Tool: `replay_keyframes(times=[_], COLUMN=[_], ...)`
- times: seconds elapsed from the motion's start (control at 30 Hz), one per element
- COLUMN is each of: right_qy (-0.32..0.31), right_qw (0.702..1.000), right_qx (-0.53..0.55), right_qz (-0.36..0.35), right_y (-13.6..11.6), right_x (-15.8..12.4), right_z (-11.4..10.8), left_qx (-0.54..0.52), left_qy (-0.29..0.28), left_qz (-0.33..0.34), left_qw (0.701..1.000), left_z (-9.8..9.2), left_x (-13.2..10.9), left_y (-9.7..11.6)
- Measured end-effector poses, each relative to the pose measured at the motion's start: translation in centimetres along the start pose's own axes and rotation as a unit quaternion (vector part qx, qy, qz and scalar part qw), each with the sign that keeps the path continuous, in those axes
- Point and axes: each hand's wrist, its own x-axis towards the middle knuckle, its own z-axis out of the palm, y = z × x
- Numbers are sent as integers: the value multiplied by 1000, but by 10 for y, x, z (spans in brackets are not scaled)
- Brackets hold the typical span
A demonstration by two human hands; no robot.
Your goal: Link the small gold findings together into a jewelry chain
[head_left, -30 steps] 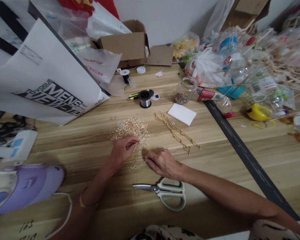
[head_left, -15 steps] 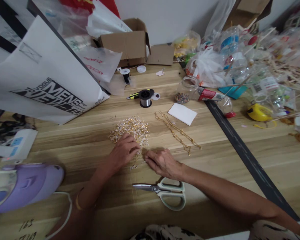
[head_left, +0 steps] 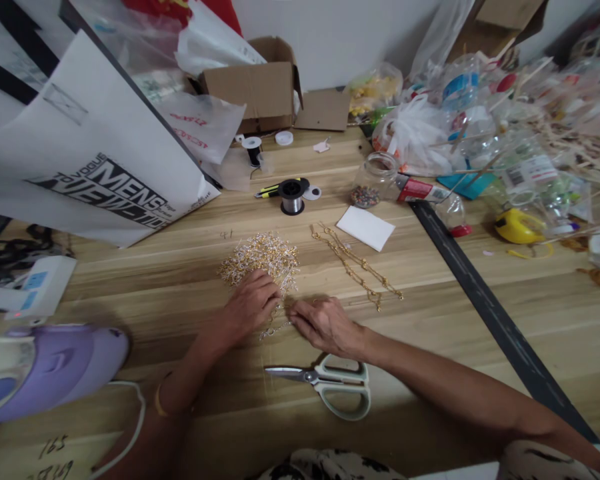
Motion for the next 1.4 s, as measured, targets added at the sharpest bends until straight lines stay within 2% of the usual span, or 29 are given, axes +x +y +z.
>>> replay_keyframes(times=[0.1, 0.27, 0.5, 0.67, 1.03, 1.4], right_qy=[-3, -3, -1, 0, -5, -7], right_qw=[1000, 1000, 1000, 1000, 1000, 1000], right_qx=[7, 11, 12, 16, 11, 14], right_qz=[1, -4, -6, -8, -2, -2], right_y=[0, 0, 0, 0, -1, -1], right_x=[0, 1, 1, 1, 1, 1], right_z=[-1, -2, -2, -2, -1, -2], left_qx=[-72, -177, -336, -386, -425, -480], left_qy=[40, 86, 113, 110, 87, 101], left_qz=[-51, -158, -248, -260, -236, -256], left_qw=[995, 968, 902, 878, 870, 833], left_z=[-5, -11, -5, -7, -13, -10], left_x=[2, 1, -1, 1, 3, 4], left_y=[0, -2, -8, -5, 1, 5])
